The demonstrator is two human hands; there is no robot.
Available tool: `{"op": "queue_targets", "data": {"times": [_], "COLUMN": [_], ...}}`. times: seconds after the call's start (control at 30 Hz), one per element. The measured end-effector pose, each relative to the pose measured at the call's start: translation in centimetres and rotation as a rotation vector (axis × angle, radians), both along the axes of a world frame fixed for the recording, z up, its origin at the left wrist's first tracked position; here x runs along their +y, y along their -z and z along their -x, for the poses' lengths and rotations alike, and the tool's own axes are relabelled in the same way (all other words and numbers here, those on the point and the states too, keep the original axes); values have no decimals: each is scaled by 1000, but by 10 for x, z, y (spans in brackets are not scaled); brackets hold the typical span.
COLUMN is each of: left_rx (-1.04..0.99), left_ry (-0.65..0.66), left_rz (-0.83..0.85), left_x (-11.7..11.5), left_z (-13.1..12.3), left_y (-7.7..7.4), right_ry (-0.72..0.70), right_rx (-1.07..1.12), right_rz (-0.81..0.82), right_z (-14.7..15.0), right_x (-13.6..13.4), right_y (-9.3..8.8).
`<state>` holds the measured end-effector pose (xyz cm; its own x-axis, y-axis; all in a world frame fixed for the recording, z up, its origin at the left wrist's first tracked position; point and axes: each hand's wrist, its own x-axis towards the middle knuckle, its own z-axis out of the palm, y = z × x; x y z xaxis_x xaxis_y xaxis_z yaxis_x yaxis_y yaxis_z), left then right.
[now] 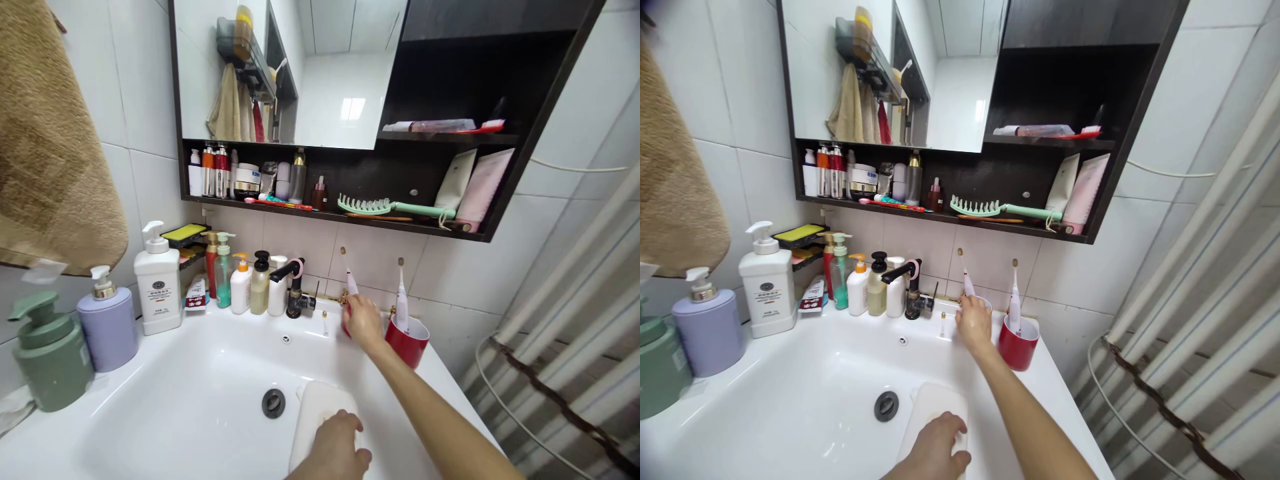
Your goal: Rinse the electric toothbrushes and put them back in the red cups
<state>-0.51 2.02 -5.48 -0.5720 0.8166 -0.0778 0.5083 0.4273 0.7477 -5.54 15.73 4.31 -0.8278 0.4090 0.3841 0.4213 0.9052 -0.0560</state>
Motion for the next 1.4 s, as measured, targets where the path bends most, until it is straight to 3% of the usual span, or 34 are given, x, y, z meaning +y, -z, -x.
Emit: {"op": "queue_targets", "data": {"times": [0.1, 0.23, 0.5, 0.77, 0.97, 1.13, 1.2, 1.33, 1.37, 1.4], "left_rx": [5, 8, -16, -30, -18, -8, -24, -86, -83, -72], "left_ry": [5, -12, -19, -59, -69, -104, -146, -254, -278, -294], "left_rz": [-3, -7, 5, -1, -4, -106, -196, -421, -465, -494], "left_x": [0, -2, -1, 1, 0, -1, -1, -3, -3, -2], "left_z": [0, -1, 1, 4, 7, 9, 11, 18, 20, 21], "left_y": [-1, -3, -1, 6, 7, 6, 2, -14, -21, -27], "right_ry": [45, -1, -4, 129, 79, -131, -198, -276, -292, -286], "right_rx": [-69, -144, -91, 112, 198, 368, 417, 432, 428, 465], "right_rz": [32, 71, 101, 155, 192, 169, 196, 341, 408, 583], "right_z": [-10, -14, -12, 19, 29, -5, -31, -92, -105, -116], "right_x": [23, 37, 34, 38, 28, 3, -13, -46, -52, -56], "right_y": [-5, -4, -3, -16, -28, -60, -61, -24, -10, 3]}}
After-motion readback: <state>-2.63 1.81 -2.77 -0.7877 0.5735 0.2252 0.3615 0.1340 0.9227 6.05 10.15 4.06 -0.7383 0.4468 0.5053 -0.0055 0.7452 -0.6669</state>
